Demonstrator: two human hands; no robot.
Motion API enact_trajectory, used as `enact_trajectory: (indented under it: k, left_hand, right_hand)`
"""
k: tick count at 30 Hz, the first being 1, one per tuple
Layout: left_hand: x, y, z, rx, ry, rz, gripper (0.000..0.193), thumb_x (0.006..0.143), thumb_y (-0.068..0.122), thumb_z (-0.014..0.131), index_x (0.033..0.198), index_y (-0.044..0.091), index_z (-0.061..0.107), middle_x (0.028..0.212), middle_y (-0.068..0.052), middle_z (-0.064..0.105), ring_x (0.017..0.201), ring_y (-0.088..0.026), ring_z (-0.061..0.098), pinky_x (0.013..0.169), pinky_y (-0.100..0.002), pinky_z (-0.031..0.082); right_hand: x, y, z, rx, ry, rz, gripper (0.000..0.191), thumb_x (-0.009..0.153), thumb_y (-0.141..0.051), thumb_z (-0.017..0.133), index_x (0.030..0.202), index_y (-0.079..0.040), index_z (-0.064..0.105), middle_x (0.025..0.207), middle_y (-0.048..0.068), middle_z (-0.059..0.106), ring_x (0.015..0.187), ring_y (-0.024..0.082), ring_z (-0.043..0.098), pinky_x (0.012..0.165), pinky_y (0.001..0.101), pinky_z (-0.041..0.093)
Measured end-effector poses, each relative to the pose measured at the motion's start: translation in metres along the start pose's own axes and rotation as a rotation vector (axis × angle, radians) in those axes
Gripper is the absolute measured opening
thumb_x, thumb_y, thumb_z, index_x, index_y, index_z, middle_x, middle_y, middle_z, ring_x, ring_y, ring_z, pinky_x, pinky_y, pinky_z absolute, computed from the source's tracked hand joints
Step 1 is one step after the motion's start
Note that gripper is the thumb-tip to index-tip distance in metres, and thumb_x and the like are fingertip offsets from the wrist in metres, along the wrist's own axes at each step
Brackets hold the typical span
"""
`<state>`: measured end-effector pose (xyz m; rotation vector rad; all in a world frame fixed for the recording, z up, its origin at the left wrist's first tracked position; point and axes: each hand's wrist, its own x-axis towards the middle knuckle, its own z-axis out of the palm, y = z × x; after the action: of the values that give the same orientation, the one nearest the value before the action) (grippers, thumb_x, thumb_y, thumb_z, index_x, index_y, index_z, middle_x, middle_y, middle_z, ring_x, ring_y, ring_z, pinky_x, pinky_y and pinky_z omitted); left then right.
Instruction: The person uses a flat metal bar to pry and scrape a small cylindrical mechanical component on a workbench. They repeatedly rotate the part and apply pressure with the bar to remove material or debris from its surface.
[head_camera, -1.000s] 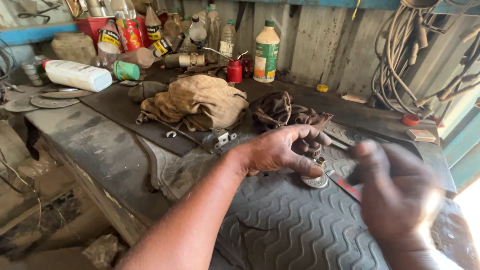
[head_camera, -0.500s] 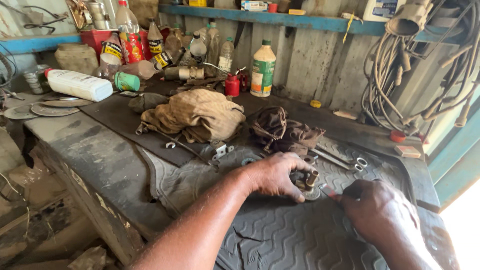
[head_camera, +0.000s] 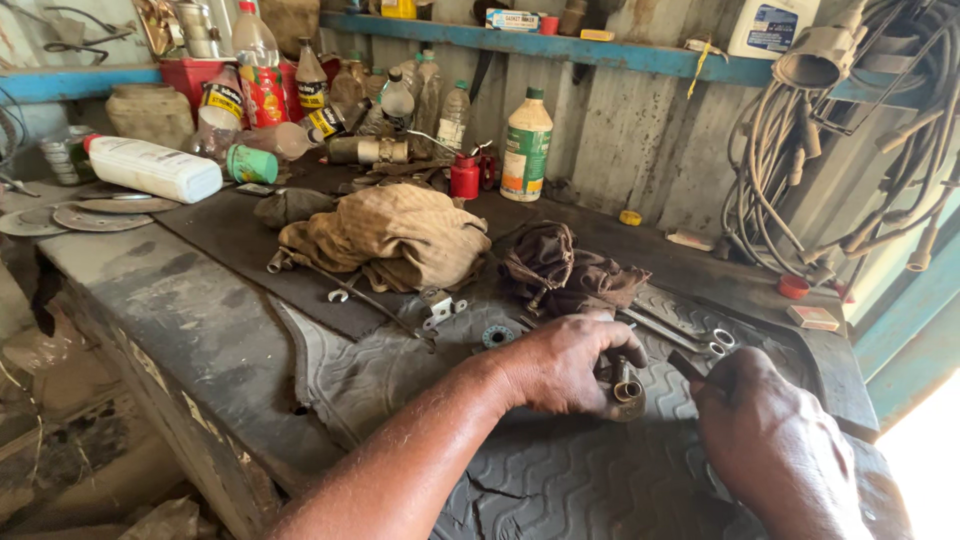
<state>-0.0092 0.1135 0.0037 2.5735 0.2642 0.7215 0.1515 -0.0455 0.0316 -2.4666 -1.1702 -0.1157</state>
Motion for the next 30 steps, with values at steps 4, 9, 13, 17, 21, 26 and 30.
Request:
enact_trajectory:
  k: [4, 9, 13, 17, 21, 26, 30]
  left_hand:
    - [-0.001, 0.003, 0.0, 0.011, -0.045, -0.019, 0.044, 0.072, 0.037, 0.089, 0.109, 0.015, 0.08, 0.11, -0.01, 0.067, 0.109, -0.027, 0.066, 0.095, -0.036, 0.052]
    - [-0.001, 0.003, -0.002, -0.407, 0.157, 0.068, 0.038, 0.082, 0.039, 0.083, 0.109, 0.012, 0.08, 0.113, -0.01, 0.067, 0.107, -0.025, 0.068, 0.095, -0.035, 0.056]
    - [-0.002, 0.007, -0.004, 0.002, -0.029, 0.098, 0.042, 0.067, 0.036, 0.093, 0.094, 0.006, 0.081, 0.097, -0.012, 0.073, 0.098, -0.024, 0.066, 0.089, -0.036, 0.052]
    - [0.007, 0.017, -0.002, -0.19, 0.097, 0.198, 0.035, 0.079, 0.038, 0.085, 0.088, 0.006, 0.076, 0.09, -0.008, 0.072, 0.09, -0.018, 0.069, 0.083, -0.032, 0.054]
    - [0.005, 0.018, -0.005, -0.151, -0.022, 0.12, 0.038, 0.083, 0.04, 0.085, 0.085, 0.004, 0.075, 0.079, -0.007, 0.07, 0.075, -0.017, 0.064, 0.074, -0.033, 0.052]
    - [-0.004, 0.006, -0.006, -0.553, -0.015, -0.066, 0.034, 0.085, 0.04, 0.082, 0.085, 0.006, 0.078, 0.082, -0.002, 0.073, 0.078, -0.01, 0.063, 0.074, -0.03, 0.052]
    - [0.0, 0.006, 0.008, -0.401, -0.102, -0.139, 0.035, 0.081, 0.037, 0.083, 0.092, 0.004, 0.076, 0.084, -0.003, 0.074, 0.079, -0.01, 0.064, 0.074, -0.03, 0.054]
  right_hand:
    - [-0.001, -0.005, -0.002, 0.0, -0.043, 0.014, 0.036, 0.089, -0.047, 0.066, 0.11, -0.018, 0.07, 0.11, 0.016, 0.077, 0.114, 0.039, 0.068, 0.098, 0.0509, 0.052]
    - [0.0, -0.004, -0.004, 0.026, -0.051, 0.042, 0.035, 0.091, -0.046, 0.067, 0.109, -0.016, 0.07, 0.11, 0.018, 0.076, 0.114, 0.042, 0.067, 0.096, 0.0528, 0.051]
    - [0.0, -0.002, -0.003, 0.039, -0.061, 0.053, 0.033, 0.089, -0.046, 0.068, 0.106, -0.017, 0.072, 0.11, 0.017, 0.076, 0.114, 0.041, 0.068, 0.097, 0.0525, 0.052]
    - [-0.002, -0.002, -0.003, 0.02, 0.033, -0.032, 0.037, 0.087, -0.046, 0.07, 0.106, -0.014, 0.068, 0.111, 0.018, 0.073, 0.112, 0.044, 0.064, 0.092, 0.0548, 0.05]
    - [0.003, -0.002, -0.001, 0.017, 0.004, -0.044, 0.037, 0.088, -0.047, 0.069, 0.106, -0.014, 0.069, 0.108, 0.019, 0.076, 0.11, 0.04, 0.069, 0.094, 0.0519, 0.053]
    - [0.004, 0.003, 0.001, 0.042, -0.043, 0.029, 0.032, 0.086, -0.043, 0.07, 0.107, -0.018, 0.072, 0.108, 0.015, 0.077, 0.112, 0.038, 0.068, 0.096, 0.0512, 0.052]
    - [-0.001, -0.007, -0.006, 0.065, -0.052, 0.048, 0.032, 0.086, -0.044, 0.071, 0.108, -0.02, 0.072, 0.108, 0.017, 0.075, 0.11, 0.04, 0.068, 0.094, 0.0522, 0.052]
